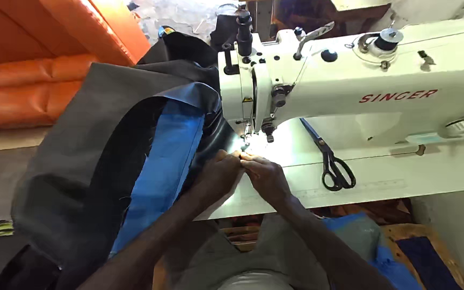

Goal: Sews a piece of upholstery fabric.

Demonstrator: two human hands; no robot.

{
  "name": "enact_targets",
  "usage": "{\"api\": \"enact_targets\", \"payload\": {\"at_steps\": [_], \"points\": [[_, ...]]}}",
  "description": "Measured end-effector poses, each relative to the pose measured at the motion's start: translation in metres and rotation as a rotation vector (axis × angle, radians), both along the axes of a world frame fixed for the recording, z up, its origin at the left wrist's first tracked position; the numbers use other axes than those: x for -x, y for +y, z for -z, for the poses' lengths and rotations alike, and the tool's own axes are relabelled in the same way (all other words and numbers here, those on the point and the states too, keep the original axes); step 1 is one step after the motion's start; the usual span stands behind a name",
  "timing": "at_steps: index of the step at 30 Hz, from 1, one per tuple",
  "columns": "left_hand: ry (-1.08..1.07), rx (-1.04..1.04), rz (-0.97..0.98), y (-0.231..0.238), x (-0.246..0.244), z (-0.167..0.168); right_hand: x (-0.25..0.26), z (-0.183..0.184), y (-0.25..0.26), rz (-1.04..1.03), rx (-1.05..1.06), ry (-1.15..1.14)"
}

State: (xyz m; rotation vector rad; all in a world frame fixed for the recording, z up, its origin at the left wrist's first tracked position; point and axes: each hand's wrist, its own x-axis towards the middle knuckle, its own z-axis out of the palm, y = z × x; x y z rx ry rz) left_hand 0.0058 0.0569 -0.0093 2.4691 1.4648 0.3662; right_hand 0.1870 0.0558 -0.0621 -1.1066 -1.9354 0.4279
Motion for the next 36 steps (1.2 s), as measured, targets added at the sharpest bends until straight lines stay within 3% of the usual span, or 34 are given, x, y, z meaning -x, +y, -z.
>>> {"api": "enact_targets", "payload": {"at_steps": [12, 17, 25, 31, 36], "points": [[-0.016, -0.011, 0.022, 0.020, 0.002, 0.010, -0.008, -0.001, -0.007, -0.064, 0.059, 0.077], [-0.059, -0.050, -0.029, 0.000, 0.014, -0.004, -0.011, -0.002, -0.008, -0.058, 0.101, 0.125], [-0.040, -0.154, -0.115, -0.020, 0.026, -0.011, 0.008, -0.005, 0.013, -0.054, -0.136, -0.071], [-0.100, -0.326, 0.004, 0.001, 0.047, 0.018, 0.017, -0.007, 0.032, -0.040, -0.146, -0.185], [-0.180, -0.395, 0.030, 0.005, 0.055, 0.024, 0.017, -0.006, 0.031, -0.023, -0.143, -0.172]]}}
